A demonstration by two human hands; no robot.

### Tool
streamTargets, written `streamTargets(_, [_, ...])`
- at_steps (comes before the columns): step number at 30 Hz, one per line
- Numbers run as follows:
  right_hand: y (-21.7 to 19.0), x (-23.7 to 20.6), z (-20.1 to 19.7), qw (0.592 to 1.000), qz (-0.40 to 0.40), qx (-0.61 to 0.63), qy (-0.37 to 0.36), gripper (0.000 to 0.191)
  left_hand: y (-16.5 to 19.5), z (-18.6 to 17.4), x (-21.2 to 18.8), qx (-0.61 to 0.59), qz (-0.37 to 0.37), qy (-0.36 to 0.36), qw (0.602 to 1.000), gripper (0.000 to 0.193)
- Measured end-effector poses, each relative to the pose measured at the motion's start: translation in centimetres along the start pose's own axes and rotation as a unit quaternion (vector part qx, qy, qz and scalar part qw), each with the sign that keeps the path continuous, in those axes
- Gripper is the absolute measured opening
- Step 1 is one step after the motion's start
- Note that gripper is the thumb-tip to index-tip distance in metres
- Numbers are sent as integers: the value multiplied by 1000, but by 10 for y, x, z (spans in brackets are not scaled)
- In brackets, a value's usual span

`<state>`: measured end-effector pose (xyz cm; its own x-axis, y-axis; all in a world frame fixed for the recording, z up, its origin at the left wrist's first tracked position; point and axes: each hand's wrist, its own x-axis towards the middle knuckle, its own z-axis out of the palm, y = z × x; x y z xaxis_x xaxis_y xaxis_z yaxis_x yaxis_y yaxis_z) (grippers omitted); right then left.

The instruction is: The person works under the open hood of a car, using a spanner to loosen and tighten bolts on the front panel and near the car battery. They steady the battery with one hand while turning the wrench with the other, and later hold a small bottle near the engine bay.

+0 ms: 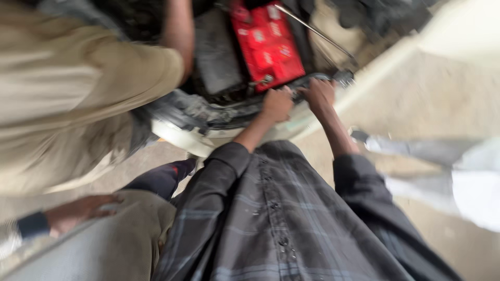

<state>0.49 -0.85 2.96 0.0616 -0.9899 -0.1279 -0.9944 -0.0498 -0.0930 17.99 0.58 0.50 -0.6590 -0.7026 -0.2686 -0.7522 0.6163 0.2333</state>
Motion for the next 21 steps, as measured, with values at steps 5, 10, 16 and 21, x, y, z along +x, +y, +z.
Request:
streamTargets(5, [34, 18, -49, 971, -53, -82, -219, 63, -9, 3, -1, 22, 15, -5, 1000, 109])
streamTargets(10, [54, 22, -52, 960, -67, -110, -247, 71, -16, 14, 7, 30, 34, -24, 999, 105])
streamTargets(16, [20, -44, -17, 997, 65, -47, -18, 66, -30, 21, 10, 46, 77, 18, 996, 95])
streamTargets(21, [-27, -87, 21, 975, 220, 24, -38, 63, -50, 7, 20, -38, 98, -120, 987, 108])
